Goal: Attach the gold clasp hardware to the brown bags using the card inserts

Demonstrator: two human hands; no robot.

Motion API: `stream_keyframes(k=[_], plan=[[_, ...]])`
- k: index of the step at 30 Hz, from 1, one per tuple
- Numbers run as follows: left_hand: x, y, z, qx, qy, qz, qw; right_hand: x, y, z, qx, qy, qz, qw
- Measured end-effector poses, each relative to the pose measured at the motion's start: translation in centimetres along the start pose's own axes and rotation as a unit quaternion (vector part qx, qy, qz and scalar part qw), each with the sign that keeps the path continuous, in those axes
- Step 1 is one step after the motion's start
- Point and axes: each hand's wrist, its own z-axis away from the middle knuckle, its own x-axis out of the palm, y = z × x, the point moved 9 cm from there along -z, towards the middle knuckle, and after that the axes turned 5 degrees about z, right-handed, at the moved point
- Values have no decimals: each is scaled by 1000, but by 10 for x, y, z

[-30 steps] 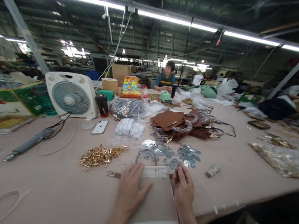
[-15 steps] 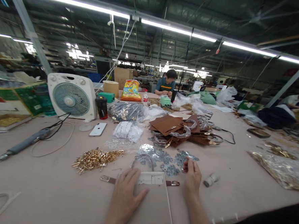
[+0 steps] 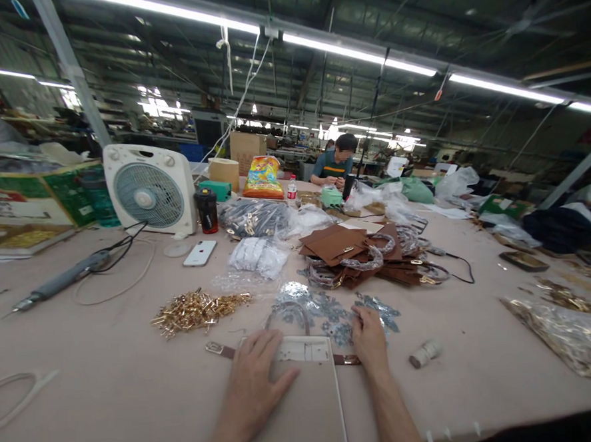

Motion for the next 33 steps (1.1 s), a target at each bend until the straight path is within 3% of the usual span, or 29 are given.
stream_keyframes(k=[16, 26, 33], plan=[[-3, 4, 0, -17, -25, 19, 999, 13, 18, -20, 12, -146, 49, 988], [0, 1, 2, -3, -11, 15, 1000, 2, 4, -7, 2, -118, 11, 993], [-4, 6, -1, -12, -20, 18, 1000, -29, -12, -2, 2, -18, -46, 999]])
